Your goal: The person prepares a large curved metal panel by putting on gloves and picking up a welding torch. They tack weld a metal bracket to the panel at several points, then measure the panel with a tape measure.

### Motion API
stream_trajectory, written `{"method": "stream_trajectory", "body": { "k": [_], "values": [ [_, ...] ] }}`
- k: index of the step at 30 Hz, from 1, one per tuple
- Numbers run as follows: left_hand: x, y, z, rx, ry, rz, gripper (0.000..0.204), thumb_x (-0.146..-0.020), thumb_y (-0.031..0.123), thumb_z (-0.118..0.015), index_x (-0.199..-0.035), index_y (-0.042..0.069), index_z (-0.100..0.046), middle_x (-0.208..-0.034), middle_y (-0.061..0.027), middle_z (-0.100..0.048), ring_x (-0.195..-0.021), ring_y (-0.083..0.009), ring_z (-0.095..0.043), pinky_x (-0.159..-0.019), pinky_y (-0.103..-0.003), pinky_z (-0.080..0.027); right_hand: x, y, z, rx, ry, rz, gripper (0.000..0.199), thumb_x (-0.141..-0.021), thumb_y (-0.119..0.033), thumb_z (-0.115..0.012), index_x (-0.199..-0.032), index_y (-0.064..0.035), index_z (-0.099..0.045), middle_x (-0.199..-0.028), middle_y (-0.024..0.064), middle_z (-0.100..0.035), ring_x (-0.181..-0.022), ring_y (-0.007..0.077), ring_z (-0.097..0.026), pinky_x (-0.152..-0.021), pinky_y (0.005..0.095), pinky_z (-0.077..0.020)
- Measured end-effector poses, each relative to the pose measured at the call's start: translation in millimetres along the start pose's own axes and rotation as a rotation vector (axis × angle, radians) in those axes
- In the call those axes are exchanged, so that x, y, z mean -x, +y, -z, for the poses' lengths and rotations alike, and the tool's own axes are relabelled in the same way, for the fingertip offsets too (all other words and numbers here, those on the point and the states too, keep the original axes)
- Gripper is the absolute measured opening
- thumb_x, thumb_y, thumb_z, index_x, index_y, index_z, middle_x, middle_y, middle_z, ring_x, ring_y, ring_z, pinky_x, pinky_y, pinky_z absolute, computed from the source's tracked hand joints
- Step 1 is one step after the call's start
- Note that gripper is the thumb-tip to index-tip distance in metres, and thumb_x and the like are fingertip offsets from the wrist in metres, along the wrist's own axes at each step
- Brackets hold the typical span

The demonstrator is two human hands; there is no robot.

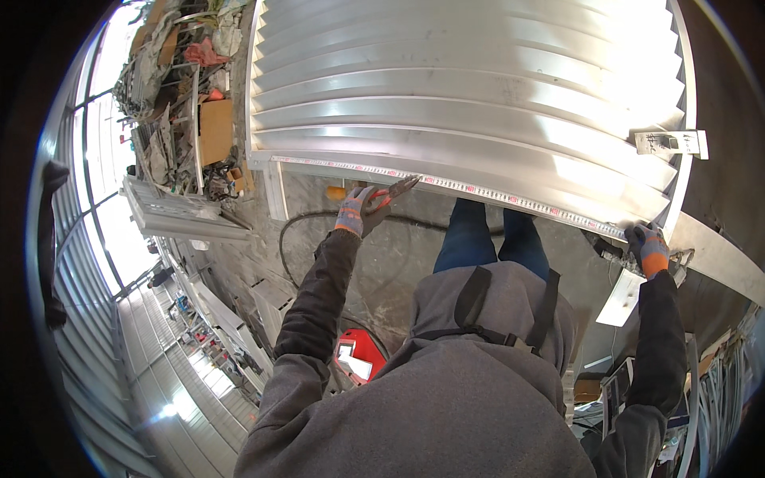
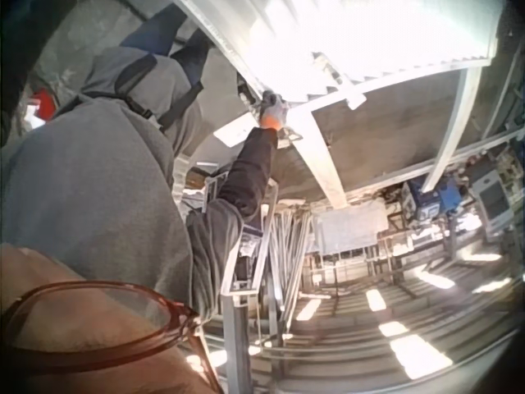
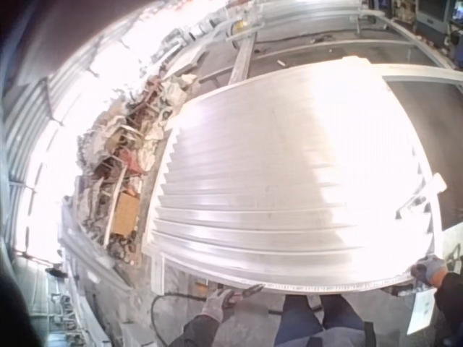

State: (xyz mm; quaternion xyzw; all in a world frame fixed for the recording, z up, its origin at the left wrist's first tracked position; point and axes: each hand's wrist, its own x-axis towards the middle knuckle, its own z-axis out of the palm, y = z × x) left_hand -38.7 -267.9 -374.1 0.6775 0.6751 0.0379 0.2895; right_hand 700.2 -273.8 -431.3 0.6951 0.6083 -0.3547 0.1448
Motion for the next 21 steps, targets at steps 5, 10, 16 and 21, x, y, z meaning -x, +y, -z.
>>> {"method": "stream_trajectory", "body": {
  "k": [5, 10, 16, 21],
  "values": [
    [-8, -7, 4, -0.129, 0.048, -0.105, 0.056, -0.077, 0.033, -0.089, -0.122, 0.005, -0.070, -0.110, -0.0174, -0.069, -0.102, -0.0372, -0.068, -0.088, -0.045, -0.056, 0, -4, 3, 0.001, -0.018, -0.044, 0.038, -0.099, -0.043, -0.065, -0.106, -0.0080, -0.075, -0.113, 0.0193, -0.069, -0.109, 0.0397, -0.066, -0.094, 0.0461, -0.0525],
    [-5, -15, 3, -0.035, 0.014, -0.056, 0.054, -0.079, 0.031, -0.089, -0.123, 0.007, -0.069, -0.111, -0.0175, -0.069, -0.101, -0.0348, -0.069, -0.087, -0.043, -0.056, -2, 2, -3, -0.028, -0.006, -0.005, 0.036, -0.101, -0.040, -0.063, -0.099, -0.0057, -0.072, -0.100, 0.0193, -0.068, -0.098, 0.0386, -0.066, -0.087, 0.0459, -0.0515],
    [1, -22, 17, 0.161, -0.095, 0.132, 0.053, -0.085, 0.028, -0.086, -0.128, 0.004, -0.067, -0.109, -0.0130, -0.069, -0.091, -0.0254, -0.073, -0.079, -0.035, -0.058, -7, 11, -9, -0.048, 0.056, 0.109, 0.034, -0.101, -0.034, -0.063, -0.097, -0.0012, -0.069, -0.093, 0.0205, -0.068, -0.088, 0.0398, -0.065, -0.080, 0.0448, -0.0502],
    [-9, -35, 39, 0.197, -0.113, 0.130, 0.052, -0.085, 0.026, -0.086, -0.130, 0.008, -0.068, -0.109, -0.0147, -0.072, -0.092, -0.0250, -0.073, -0.082, -0.036, -0.059, -7, 18, -11, -0.136, 0.024, 0.096, 0.027, -0.101, -0.026, -0.066, -0.101, 0.0001, -0.071, -0.096, 0.0190, -0.068, -0.092, 0.0345, -0.068, -0.085, 0.0400, -0.0518]
  ]
}}
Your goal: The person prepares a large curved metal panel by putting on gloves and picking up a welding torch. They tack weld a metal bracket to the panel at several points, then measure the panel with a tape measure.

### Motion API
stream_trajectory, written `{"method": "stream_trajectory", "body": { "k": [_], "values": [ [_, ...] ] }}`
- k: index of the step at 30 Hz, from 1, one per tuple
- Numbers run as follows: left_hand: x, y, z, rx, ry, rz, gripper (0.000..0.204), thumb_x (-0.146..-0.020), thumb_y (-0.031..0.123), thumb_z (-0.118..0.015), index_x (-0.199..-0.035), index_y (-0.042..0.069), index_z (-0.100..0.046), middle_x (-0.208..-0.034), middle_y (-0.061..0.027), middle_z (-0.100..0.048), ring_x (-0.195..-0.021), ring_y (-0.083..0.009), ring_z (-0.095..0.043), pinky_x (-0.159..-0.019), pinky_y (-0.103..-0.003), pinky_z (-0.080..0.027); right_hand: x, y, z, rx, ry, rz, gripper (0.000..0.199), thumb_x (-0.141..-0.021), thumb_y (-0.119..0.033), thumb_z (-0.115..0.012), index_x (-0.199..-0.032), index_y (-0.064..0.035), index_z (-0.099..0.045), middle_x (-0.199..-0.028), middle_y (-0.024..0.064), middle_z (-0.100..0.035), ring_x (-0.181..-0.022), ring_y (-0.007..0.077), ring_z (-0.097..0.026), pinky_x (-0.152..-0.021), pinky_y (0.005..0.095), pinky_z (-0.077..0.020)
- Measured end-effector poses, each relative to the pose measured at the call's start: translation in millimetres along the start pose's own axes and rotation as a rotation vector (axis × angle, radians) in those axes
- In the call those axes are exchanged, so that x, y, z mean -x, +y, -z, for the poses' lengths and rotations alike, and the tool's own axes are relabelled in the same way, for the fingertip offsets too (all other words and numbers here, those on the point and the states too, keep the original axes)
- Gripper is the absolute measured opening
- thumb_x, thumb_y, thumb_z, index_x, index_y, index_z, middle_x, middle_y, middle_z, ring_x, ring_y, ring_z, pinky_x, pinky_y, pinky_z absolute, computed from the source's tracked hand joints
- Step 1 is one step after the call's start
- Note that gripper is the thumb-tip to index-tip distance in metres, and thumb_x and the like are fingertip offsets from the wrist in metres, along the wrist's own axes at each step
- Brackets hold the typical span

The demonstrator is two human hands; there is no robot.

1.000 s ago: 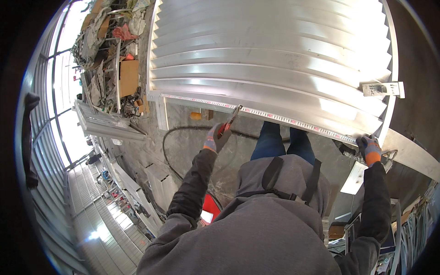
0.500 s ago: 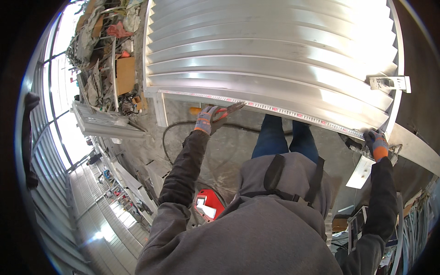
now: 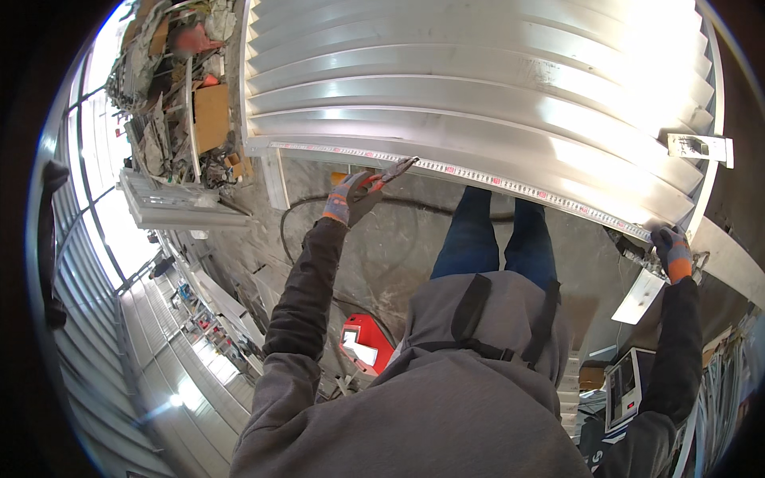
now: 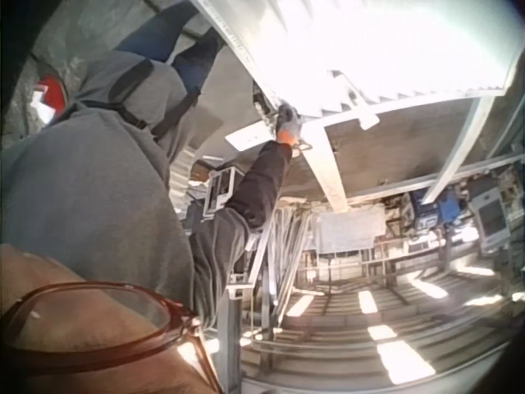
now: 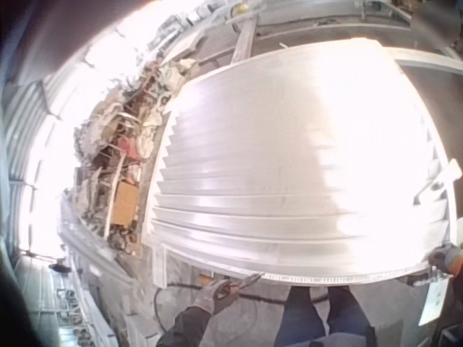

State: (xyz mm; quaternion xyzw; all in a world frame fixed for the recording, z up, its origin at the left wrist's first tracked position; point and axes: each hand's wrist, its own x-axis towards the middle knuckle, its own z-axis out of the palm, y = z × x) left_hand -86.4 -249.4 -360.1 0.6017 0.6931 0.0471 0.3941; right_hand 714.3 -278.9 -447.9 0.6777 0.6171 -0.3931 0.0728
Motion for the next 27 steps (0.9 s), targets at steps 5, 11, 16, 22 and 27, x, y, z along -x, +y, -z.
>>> {"method": "stream_trajectory", "body": {
  "k": [5, 11, 16, 22, 27],
  "values": [
    [-35, -24, 27, -0.210, -0.075, -0.194, 0.060, -0.082, 0.041, -0.085, -0.129, 0.009, -0.068, -0.119, -0.0151, -0.070, -0.106, -0.0360, -0.069, -0.092, -0.046, -0.055, -1, 38, -14, -0.069, -0.043, -0.232, 0.035, -0.101, -0.031, -0.070, -0.112, 0.0016, -0.072, -0.122, 0.0201, -0.069, -0.112, 0.0314, -0.069, -0.097, 0.0386, -0.0527],
    [-65, -39, 37, -0.441, -0.066, -0.359, 0.063, -0.080, 0.046, -0.083, -0.132, 0.013, -0.067, -0.122, -0.0144, -0.069, -0.118, -0.0356, -0.062, -0.104, -0.049, -0.048, 6, 89, -33, -0.043, 0.145, -0.166, 0.020, -0.101, -0.017, -0.071, -0.109, 0.0012, -0.070, -0.104, 0.0075, -0.070, -0.091, 0.0175, -0.067, -0.078, 0.0314, -0.0527],
    [-85, -42, 43, -0.479, -0.151, -0.390, 0.064, -0.080, 0.046, -0.083, -0.132, 0.012, -0.067, -0.124, -0.0147, -0.069, -0.119, -0.0359, -0.061, -0.104, -0.050, -0.048, 13, 91, -33, -0.519, 0.196, -0.207, 0.028, -0.099, -0.021, -0.074, -0.114, 0.0023, -0.069, -0.113, 0.0106, -0.065, -0.104, 0.0218, -0.068, -0.093, 0.0323, -0.0518],
    [-93, -42, 41, -0.497, -0.193, -0.396, 0.068, -0.079, 0.049, -0.083, -0.134, 0.012, -0.066, -0.128, -0.0140, -0.068, -0.123, -0.0351, -0.059, -0.109, -0.049, -0.045, 12, 76, -34, -0.230, 0.254, -0.131, 0.012, -0.100, -0.010, -0.069, -0.097, 0.0009, -0.067, -0.090, 0.0011, -0.057, -0.084, 0.0121, -0.055, -0.075, 0.0273, -0.0463],
    [-90, -38, 37, -0.541, -0.169, -0.384, 0.069, -0.079, 0.051, -0.083, -0.134, 0.012, -0.066, -0.132, -0.0114, -0.066, -0.125, -0.0340, -0.058, -0.109, -0.050, -0.043, 13, 93, -38, -0.270, 0.282, -0.042, 0.010, -0.100, -0.008, -0.070, -0.094, 0.0000, -0.067, -0.091, -0.0003, -0.055, -0.082, 0.0100, -0.052, -0.072, 0.0263, -0.0447]
  ]
}}
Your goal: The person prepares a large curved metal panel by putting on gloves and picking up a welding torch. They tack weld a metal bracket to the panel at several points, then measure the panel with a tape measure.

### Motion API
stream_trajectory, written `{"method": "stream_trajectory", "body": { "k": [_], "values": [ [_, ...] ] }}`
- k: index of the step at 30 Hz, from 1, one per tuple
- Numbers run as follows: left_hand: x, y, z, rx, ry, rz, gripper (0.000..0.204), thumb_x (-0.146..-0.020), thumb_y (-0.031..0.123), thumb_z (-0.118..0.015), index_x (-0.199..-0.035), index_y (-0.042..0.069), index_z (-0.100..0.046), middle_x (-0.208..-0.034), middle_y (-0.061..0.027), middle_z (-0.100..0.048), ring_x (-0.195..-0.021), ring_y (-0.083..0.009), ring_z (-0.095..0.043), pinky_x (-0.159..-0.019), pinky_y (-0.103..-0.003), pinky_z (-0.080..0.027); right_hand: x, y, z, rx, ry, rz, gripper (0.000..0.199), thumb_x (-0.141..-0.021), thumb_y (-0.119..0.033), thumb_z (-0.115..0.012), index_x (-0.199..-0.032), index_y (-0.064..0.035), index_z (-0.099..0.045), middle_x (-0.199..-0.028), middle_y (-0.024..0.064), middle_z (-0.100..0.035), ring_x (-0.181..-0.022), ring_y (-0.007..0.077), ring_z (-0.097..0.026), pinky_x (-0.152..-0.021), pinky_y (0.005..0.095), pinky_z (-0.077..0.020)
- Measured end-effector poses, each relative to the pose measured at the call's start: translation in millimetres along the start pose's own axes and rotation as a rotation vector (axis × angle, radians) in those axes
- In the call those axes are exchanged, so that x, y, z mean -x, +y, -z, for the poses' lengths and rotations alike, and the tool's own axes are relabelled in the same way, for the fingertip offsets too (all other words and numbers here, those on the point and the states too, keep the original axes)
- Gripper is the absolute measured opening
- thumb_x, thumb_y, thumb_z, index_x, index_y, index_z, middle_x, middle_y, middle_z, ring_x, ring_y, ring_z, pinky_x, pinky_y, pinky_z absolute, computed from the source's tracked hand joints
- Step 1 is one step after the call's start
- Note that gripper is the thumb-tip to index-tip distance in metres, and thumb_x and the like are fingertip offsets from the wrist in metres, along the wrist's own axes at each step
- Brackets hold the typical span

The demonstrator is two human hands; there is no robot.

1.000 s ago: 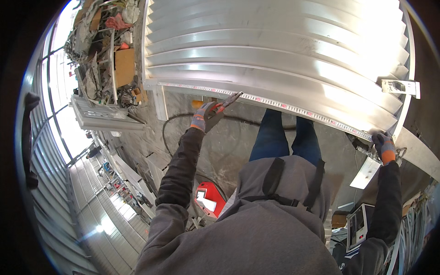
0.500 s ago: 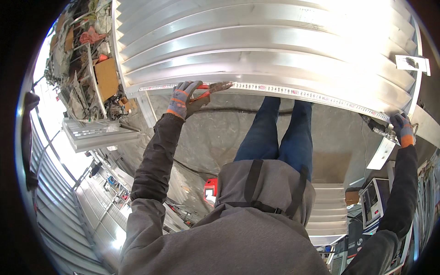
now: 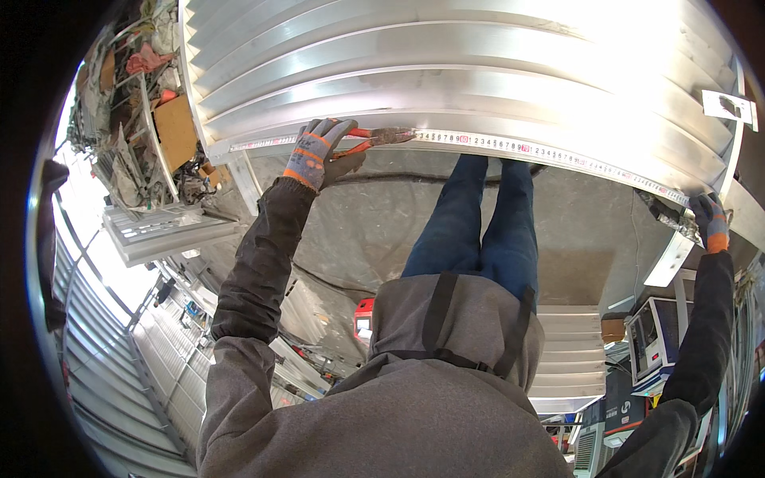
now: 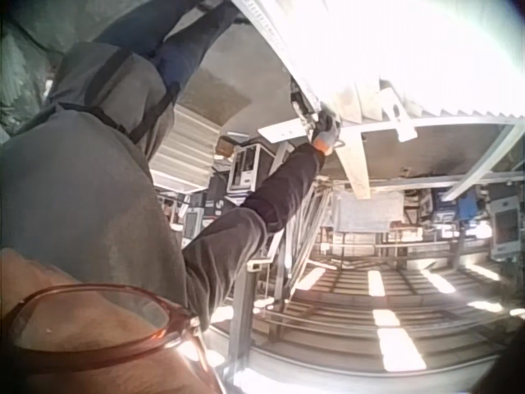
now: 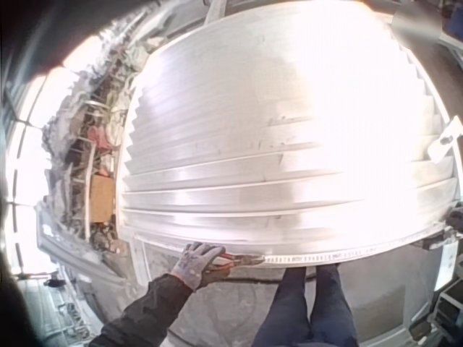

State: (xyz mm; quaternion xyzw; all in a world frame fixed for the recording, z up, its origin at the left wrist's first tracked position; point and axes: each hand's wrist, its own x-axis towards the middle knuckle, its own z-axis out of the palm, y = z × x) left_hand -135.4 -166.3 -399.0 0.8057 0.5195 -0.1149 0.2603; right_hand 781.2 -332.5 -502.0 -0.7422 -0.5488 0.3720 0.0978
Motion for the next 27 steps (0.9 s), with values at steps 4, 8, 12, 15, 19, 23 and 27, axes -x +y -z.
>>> {"method": "stream_trajectory", "body": {
  "k": [4, 8, 12, 15, 19, 23, 27],
  "values": [
    [-3, -1, 0, 0.009, -0.004, -0.015, 0.069, -0.080, 0.052, -0.082, -0.134, 0.013, -0.066, -0.128, -0.0091, -0.067, -0.122, -0.0334, -0.059, -0.108, -0.050, -0.043, -3, 22, 8, 0.077, -0.069, -0.261, 0.039, -0.097, -0.016, -0.077, -0.129, 0.0034, -0.064, -0.123, 0.0094, -0.069, -0.112, 0.0182, -0.068, -0.099, 0.0308, -0.0537],
    [-7, -5, 0, 0.009, -0.016, -0.024, 0.069, -0.080, 0.053, -0.081, -0.134, 0.013, -0.066, -0.124, -0.0079, -0.067, -0.119, -0.0328, -0.059, -0.108, -0.049, -0.043, -5, 39, 10, -0.464, -0.061, -0.319, 0.029, -0.098, -0.011, -0.075, -0.124, 0.0001, -0.067, -0.115, 0.0035, -0.068, -0.105, 0.0129, -0.066, -0.086, 0.0258, -0.0519],
    [-10, -7, 0, 0.011, -0.050, -0.002, 0.069, -0.081, 0.053, -0.080, -0.136, 0.013, -0.065, -0.126, -0.0089, -0.067, -0.119, -0.0334, -0.059, -0.108, -0.047, -0.043, -6, 52, 8, -0.267, -0.090, -0.271, 0.023, -0.100, -0.003, -0.067, -0.123, -0.0010, -0.067, -0.113, 0.0012, -0.068, -0.103, 0.0105, -0.066, -0.082, 0.0236, -0.0508],
    [-14, -8, -1, 0.011, 0.001, -0.057, 0.063, -0.081, 0.042, -0.082, -0.134, 0.011, -0.066, -0.121, -0.0127, -0.068, -0.112, -0.0361, -0.062, -0.099, -0.047, -0.049, -9, 61, 9, -0.741, 0.119, -0.589, 0.027, -0.099, -0.005, -0.070, -0.126, -0.0010, -0.068, -0.121, 0.0050, -0.069, -0.107, 0.0126, -0.067, -0.086, 0.0249, -0.0519],
    [-19, -8, 1, 0.076, -0.022, -0.064, 0.056, -0.085, 0.040, -0.082, -0.131, 0.013, -0.068, -0.118, -0.0142, -0.069, -0.106, -0.0362, -0.066, -0.090, -0.045, -0.054, -7, 61, 8, -0.225, -0.014, -0.205, 0.035, -0.099, -0.011, -0.073, -0.131, 0.0010, -0.065, -0.124, 0.0079, -0.068, -0.113, 0.0167, -0.066, -0.093, 0.0296, -0.0522],
    [-25, -9, 6, 0.144, -0.099, -0.026, 0.047, -0.088, 0.042, -0.082, -0.127, 0.017, -0.072, -0.114, -0.0129, -0.070, -0.099, -0.0331, -0.069, -0.084, -0.043, -0.056, -7, 57, 11, -0.078, -0.075, -0.170, 0.030, -0.100, -0.013, -0.073, -0.125, 0.0019, -0.068, -0.120, 0.0062, -0.067, -0.112, 0.0170, -0.066, -0.097, 0.0304, -0.0517],
    [-28, -7, 10, 0.115, -0.149, -0.030, 0.054, -0.086, 0.042, -0.083, -0.131, 0.015, -0.070, -0.115, -0.0128, -0.070, -0.099, -0.0324, -0.069, -0.085, -0.043, -0.057, -11, 69, 14, -0.324, -0.121, -0.286, 0.034, -0.100, -0.018, -0.073, -0.128, 0.0012, -0.067, -0.125, 0.0063, -0.067, -0.115, 0.0173, -0.066, -0.101, 0.0299, -0.0506]
  ]
}}
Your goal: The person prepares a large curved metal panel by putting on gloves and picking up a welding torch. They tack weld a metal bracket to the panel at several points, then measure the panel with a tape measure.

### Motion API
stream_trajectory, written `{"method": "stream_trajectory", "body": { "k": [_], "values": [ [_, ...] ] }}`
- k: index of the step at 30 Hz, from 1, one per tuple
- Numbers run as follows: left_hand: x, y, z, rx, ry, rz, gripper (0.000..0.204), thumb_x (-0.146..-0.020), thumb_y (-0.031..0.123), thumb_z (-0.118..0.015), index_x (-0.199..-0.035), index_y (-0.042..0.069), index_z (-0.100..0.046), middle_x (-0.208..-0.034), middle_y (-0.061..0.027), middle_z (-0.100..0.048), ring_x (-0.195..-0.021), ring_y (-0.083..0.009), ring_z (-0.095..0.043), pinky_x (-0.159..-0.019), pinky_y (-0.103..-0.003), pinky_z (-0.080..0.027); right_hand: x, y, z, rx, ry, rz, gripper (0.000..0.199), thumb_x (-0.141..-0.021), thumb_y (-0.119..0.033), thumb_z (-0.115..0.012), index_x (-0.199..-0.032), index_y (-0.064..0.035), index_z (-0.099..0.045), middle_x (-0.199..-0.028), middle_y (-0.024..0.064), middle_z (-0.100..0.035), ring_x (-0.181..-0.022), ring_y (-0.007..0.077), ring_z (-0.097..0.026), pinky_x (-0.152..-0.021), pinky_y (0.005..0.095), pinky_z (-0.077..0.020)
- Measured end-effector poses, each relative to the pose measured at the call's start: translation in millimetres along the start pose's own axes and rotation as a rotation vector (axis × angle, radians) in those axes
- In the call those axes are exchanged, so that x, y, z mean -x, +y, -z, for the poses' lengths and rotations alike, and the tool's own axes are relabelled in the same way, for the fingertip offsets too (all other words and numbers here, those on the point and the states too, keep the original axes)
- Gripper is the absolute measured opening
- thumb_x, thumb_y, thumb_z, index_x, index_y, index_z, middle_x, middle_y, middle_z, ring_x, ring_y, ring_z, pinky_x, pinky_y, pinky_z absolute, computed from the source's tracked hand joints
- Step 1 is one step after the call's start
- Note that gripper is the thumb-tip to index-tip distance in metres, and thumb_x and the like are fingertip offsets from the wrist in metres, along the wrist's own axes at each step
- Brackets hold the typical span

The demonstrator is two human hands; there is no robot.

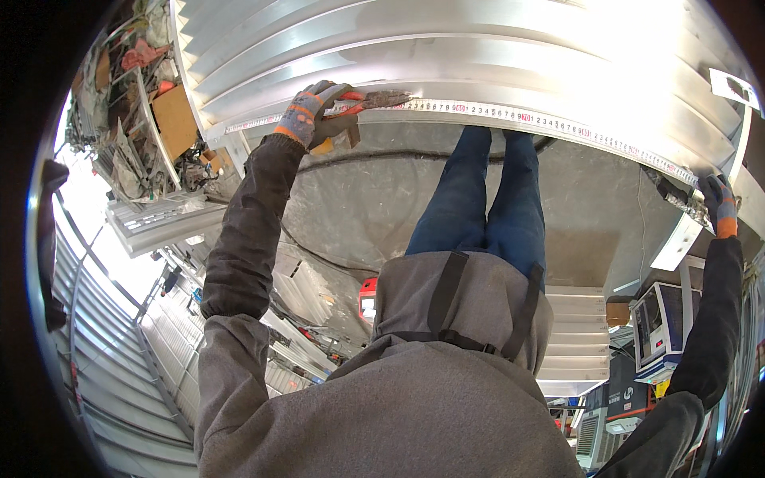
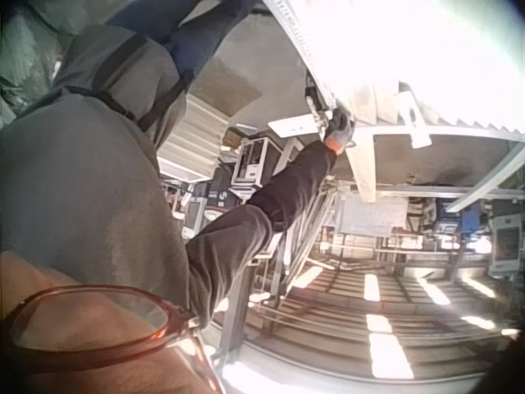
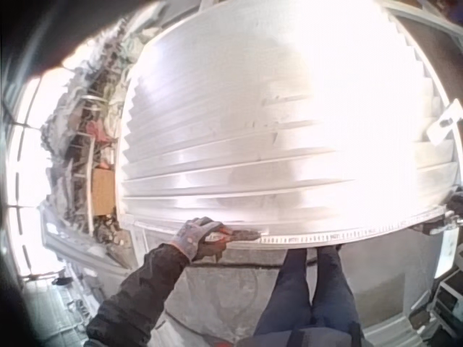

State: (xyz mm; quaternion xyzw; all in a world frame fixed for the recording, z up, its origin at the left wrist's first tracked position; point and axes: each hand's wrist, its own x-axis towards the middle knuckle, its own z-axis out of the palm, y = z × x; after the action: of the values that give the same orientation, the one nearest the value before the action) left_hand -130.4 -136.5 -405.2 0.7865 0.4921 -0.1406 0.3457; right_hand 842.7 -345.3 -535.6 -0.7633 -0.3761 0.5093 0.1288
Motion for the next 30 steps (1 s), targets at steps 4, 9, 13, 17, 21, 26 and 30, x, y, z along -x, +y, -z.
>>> {"method": "stream_trajectory", "body": {
  "k": [4, 9, 13, 17, 21, 26, 30],
  "values": [
    [0, 3, 3, -0.016, -0.026, 0.032, 0.061, -0.084, 0.044, -0.084, -0.134, 0.012, -0.068, -0.118, -0.0136, -0.069, -0.101, -0.0329, -0.069, -0.087, -0.043, -0.057, 0, 6, 0, 0.337, 0.092, 0.080, 0.035, -0.102, -0.021, -0.071, -0.129, 0.0016, -0.067, -0.128, 0.0071, -0.068, -0.115, 0.0185, -0.067, -0.103, 0.0300, -0.0505],
    [-1, 5, 6, 0.004, -0.052, 0.041, 0.060, -0.084, 0.043, -0.084, -0.133, 0.013, -0.068, -0.120, -0.0140, -0.069, -0.107, -0.0346, -0.068, -0.090, -0.043, -0.056, 45, -89, -67, 0.230, -0.027, 0.101, 0.032, -0.098, -0.014, -0.074, -0.128, -0.0047, -0.070, -0.120, 0.0083, -0.071, -0.112, 0.0204, -0.068, -0.098, 0.0340, -0.0538],
    [-3, 4, 6, -0.068, -0.063, 0.046, 0.053, -0.087, 0.050, -0.078, -0.129, 0.018, -0.070, -0.121, -0.0135, -0.070, -0.111, -0.0371, -0.066, -0.098, -0.045, -0.053, 115, -242, -185, 0.692, -0.149, 0.481, 0.036, -0.091, -0.025, -0.079, -0.125, -0.0153, -0.072, -0.107, 0.0136, -0.069, -0.097, 0.0299, -0.069, -0.089, 0.0405, -0.0559],
    [-4, 2, 6, -0.114, -0.118, 0.059, 0.065, -0.084, 0.055, -0.076, -0.138, 0.019, -0.065, -0.131, -0.0119, -0.065, -0.119, -0.0369, -0.063, -0.103, -0.047, -0.050, 176, -344, -307, 0.634, -0.424, 0.395, 0.041, -0.088, -0.036, -0.080, -0.123, -0.0181, -0.072, -0.109, 0.0133, -0.068, -0.100, 0.0347, -0.068, -0.087, 0.0452, -0.0560],
    [-3, 4, 7, -0.128, -0.145, 0.097, 0.066, -0.084, 0.057, -0.075, -0.138, 0.020, -0.063, -0.132, -0.0101, -0.064, -0.124, -0.0352, -0.060, -0.107, -0.046, -0.046, 179, -366, -408, 0.745, -0.619, 0.273, 0.048, -0.089, -0.051, -0.074, -0.125, -0.0200, -0.071, -0.115, 0.0139, -0.065, -0.112, 0.0372, -0.065, -0.091, 0.0480, -0.0551],
    [-3, 6, 8, -0.139, -0.161, 0.116, 0.066, -0.085, 0.056, -0.075, -0.139, 0.020, -0.062, -0.132, -0.0098, -0.064, -0.123, -0.0352, -0.060, -0.109, -0.047, -0.045, 199, -363, -470, 0.834, -0.681, 0.401, 0.068, -0.086, -0.060, -0.073, -0.136, -0.0145, -0.062, -0.125, 0.0150, -0.065, -0.123, 0.0370, -0.061, -0.097, 0.0476, -0.0541],
    [-4, 4, 9, -0.121, -0.118, 0.060, 0.067, -0.082, 0.053, -0.077, -0.138, 0.019, -0.063, -0.131, -0.0108, -0.064, -0.118, -0.0362, -0.061, -0.106, -0.047, -0.047, 202, -361, -464, 0.851, -0.674, 0.230, 0.065, -0.086, -0.057, -0.075, -0.133, -0.0147, -0.061, -0.125, 0.0171, -0.065, -0.119, 0.0386, -0.063, -0.099, 0.0473, -0.0529]
  ]
}}
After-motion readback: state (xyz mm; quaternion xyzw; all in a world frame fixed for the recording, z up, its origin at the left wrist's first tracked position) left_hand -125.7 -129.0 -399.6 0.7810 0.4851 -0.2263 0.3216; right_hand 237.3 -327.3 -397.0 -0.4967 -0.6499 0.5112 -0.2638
